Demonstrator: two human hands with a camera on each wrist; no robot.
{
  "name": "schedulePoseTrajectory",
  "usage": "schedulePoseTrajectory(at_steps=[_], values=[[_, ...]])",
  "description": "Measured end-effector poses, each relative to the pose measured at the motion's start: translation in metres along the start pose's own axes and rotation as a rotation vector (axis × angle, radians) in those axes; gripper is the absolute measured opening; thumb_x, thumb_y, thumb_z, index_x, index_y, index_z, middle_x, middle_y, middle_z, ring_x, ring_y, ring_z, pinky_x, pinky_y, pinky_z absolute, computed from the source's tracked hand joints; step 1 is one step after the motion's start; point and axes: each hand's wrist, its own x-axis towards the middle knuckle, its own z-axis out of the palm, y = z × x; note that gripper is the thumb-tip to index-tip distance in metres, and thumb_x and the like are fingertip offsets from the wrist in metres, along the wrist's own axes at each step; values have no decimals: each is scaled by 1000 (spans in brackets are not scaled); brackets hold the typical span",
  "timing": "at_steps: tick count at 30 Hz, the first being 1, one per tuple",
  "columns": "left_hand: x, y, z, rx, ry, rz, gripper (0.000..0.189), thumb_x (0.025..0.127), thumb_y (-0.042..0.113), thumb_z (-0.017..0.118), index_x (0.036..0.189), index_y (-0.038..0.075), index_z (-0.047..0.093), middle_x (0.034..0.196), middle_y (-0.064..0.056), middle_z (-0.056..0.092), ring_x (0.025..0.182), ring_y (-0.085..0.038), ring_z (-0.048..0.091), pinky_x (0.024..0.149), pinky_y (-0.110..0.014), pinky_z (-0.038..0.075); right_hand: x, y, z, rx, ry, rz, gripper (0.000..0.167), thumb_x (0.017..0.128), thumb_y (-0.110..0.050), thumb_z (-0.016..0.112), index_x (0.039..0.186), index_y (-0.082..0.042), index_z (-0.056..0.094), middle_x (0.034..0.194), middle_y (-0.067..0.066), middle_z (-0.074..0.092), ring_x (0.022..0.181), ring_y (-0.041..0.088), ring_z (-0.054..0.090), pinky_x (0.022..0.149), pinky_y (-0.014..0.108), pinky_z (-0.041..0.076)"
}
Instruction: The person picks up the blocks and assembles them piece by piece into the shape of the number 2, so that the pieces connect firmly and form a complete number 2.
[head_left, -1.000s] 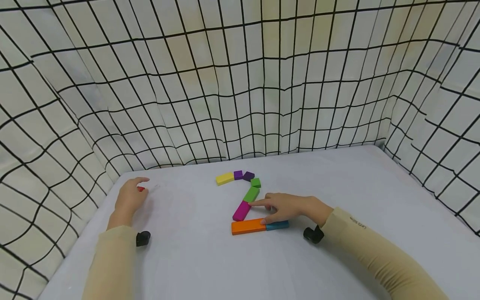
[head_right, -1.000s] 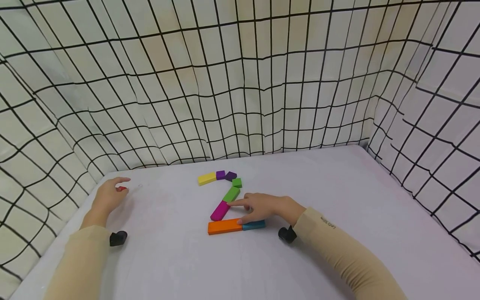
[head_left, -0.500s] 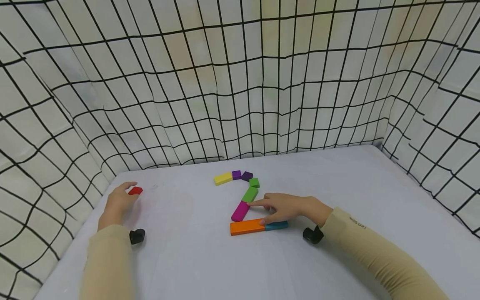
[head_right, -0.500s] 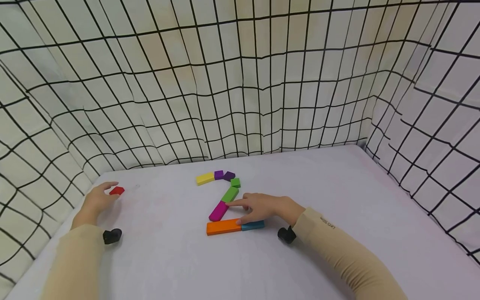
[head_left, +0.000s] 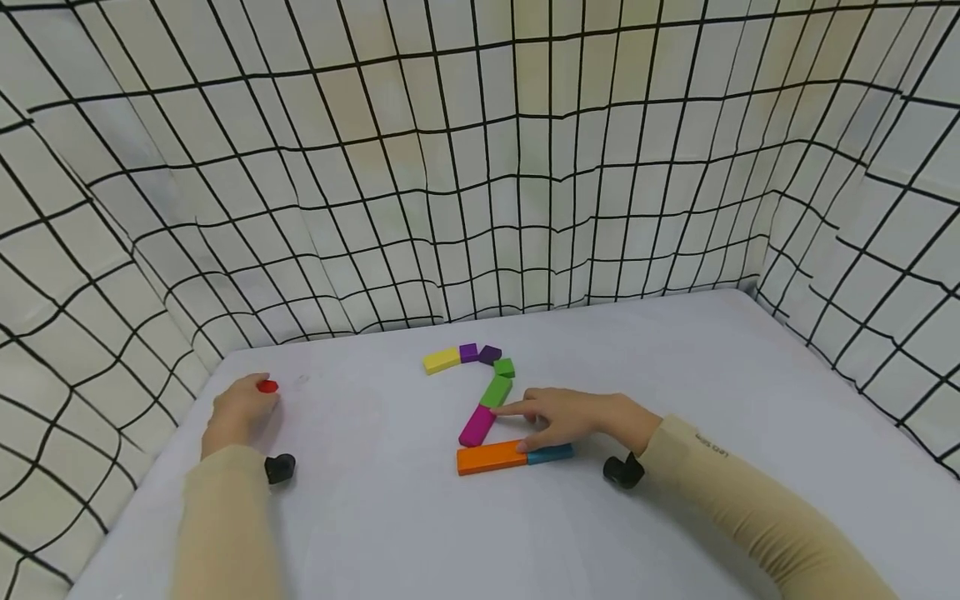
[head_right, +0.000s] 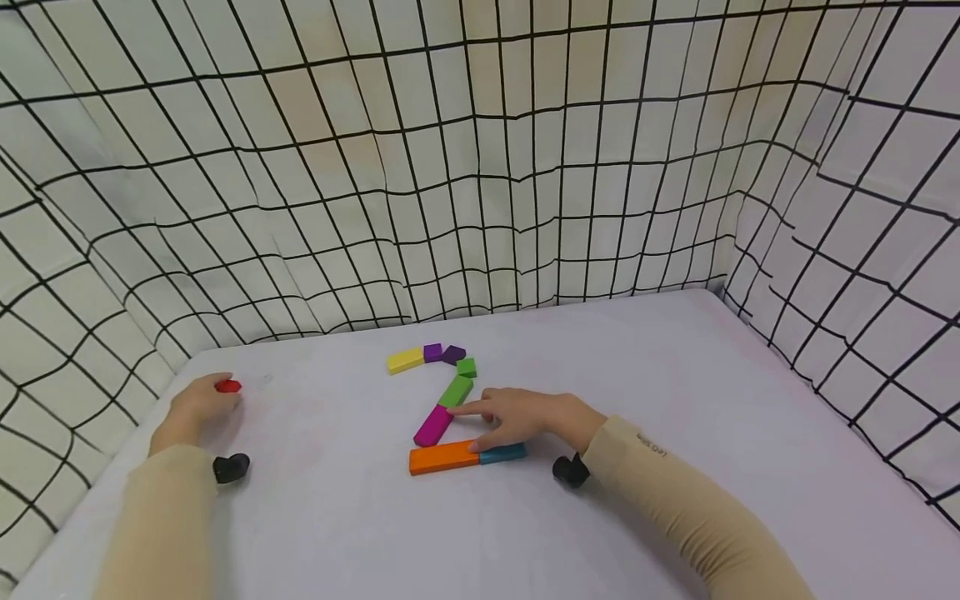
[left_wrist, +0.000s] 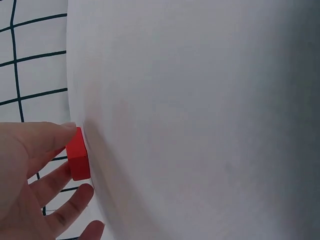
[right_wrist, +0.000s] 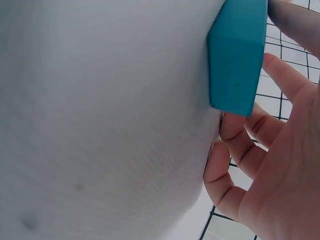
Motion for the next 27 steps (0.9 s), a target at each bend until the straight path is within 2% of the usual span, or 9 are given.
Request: schedulePoseTrajectory(at_steps=[2, 6, 9, 13, 21, 27], values=[[-2, 2, 2, -2, 17, -26, 63, 101, 20, 38, 158, -2, 21, 152, -41, 22, 133, -65, 21, 102, -74, 30, 0, 0, 1, -2, -2, 1, 66, 95, -41, 72, 156, -33, 46, 106, -6, 52, 100, 13, 50, 82, 29, 48], [-2, 3, 5, 26, 69, -14, 60, 98, 14, 36, 155, -4, 28, 150, -42, 26, 131, -67, 24, 102, -78, 23, 1, 0, 2, -21, 1, 2, 66, 95, -41, 72, 156, -34, 46, 106, -7, 52, 99, 12, 50, 82, 29, 48], [0, 1, 5, 45, 96, -6, 59, 95, 7, 38, 152, -6, 32, 146, -44, 30, 127, -67, 30, 100, -78, 23, 1, -1, 2, -31, -1, 1, 66, 96, -42, 71, 156, -35, 45, 107, -6, 52, 100, 12, 50, 83, 29, 48], [3, -2, 4, 42, 107, -8, 59, 92, 5, 41, 150, -6, 35, 143, -43, 34, 123, -62, 37, 97, -76, 27, 1, -2, 1, -24, -4, 4, 66, 96, -42, 71, 156, -34, 45, 107, -6, 52, 100, 13, 50, 83, 29, 48], [0, -8, 2, 26, 102, -17, 56, 95, 6, 46, 149, -8, 36, 143, -42, 35, 124, -59, 36, 99, -77, 26, 3, -5, 3, 5, -14, -1, 66, 95, -41, 72, 156, -33, 46, 105, -6, 52, 99, 13, 50, 81, 29, 48], [-3, -1, -1, -26, 88, 12, 57, 97, 6, 46, 151, -7, 35, 146, -41, 32, 128, -58, 33, 98, -74, 31, 1, -4, 3, -6, 4, 18, 65, 95, -39, 72, 155, -34, 46, 105, -7, 52, 99, 13, 50, 82, 29, 48]])
